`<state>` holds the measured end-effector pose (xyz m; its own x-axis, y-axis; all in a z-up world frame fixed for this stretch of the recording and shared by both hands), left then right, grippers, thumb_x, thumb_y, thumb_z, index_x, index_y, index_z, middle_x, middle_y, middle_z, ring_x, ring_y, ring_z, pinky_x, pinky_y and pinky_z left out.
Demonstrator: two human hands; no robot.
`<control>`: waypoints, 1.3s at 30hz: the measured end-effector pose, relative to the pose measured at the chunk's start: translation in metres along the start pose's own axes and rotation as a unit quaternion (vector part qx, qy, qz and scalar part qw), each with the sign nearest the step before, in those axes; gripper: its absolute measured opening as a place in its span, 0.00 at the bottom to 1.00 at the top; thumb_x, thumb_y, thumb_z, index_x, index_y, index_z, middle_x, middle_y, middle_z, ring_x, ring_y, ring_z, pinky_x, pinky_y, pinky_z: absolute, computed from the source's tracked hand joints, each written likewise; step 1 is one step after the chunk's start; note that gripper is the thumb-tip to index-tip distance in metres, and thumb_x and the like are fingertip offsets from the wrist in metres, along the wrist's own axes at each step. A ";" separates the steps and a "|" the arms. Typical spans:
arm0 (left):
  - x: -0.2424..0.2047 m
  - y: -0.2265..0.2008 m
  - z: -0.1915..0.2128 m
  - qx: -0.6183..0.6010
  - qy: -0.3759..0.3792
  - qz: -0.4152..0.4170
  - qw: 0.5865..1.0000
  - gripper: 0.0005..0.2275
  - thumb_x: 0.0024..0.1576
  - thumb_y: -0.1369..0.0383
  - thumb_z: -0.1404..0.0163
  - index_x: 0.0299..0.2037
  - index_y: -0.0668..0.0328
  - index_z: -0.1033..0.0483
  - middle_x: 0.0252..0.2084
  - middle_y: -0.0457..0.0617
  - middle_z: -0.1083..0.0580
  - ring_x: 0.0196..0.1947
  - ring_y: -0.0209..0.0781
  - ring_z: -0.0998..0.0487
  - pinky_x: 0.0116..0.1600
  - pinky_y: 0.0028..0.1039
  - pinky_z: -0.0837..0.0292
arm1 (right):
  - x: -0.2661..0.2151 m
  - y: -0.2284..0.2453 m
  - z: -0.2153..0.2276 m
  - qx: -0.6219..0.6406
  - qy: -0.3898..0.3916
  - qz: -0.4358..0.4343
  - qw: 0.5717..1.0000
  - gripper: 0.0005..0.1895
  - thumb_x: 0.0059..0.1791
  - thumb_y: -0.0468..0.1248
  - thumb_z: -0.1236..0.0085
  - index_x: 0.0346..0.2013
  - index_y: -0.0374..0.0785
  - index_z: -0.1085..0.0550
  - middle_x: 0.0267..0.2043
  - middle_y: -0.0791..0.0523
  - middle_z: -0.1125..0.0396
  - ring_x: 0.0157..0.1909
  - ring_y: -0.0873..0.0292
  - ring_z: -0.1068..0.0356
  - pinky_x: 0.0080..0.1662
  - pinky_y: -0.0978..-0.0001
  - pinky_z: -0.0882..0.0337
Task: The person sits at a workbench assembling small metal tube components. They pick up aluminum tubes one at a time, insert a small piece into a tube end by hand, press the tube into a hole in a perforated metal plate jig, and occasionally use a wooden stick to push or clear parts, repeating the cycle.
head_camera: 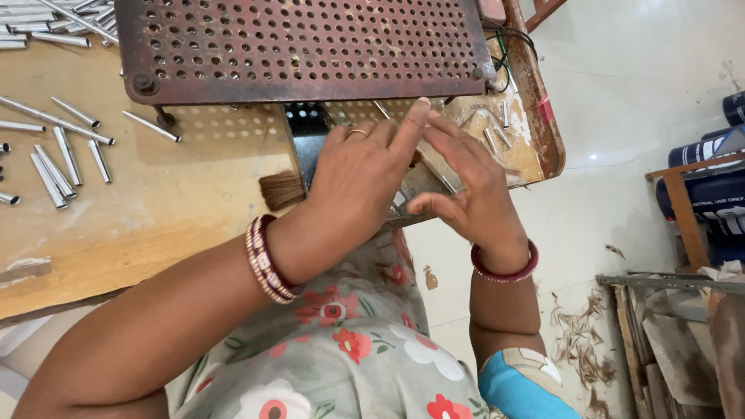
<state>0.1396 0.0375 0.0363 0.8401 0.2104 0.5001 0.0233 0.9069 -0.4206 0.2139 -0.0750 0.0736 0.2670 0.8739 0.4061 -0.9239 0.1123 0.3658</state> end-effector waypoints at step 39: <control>-0.113 -0.015 0.067 -0.002 -0.187 -0.237 0.953 0.14 0.63 0.62 0.41 0.30 0.58 0.29 0.48 0.55 0.20 0.52 0.48 0.19 0.66 0.44 0.32 | -0.015 -0.025 -0.059 0.055 -0.123 -0.152 0.979 0.15 0.43 0.42 0.25 0.34 0.39 0.23 0.31 0.57 0.28 0.35 0.56 0.28 0.44 0.64 0.30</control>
<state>0.0080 0.0242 0.0364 0.4825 -0.1076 0.8693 0.3547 0.9314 -0.0816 0.2167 -0.0628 0.0091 0.5950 0.6660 0.4499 -0.7607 0.2861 0.5826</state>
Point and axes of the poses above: each hand's wrist, its own x-axis towards the middle knuckle, its own z-axis out of the back of the hand, y = z × x, the point moved 6 cm from there along x, towards the middle knuckle
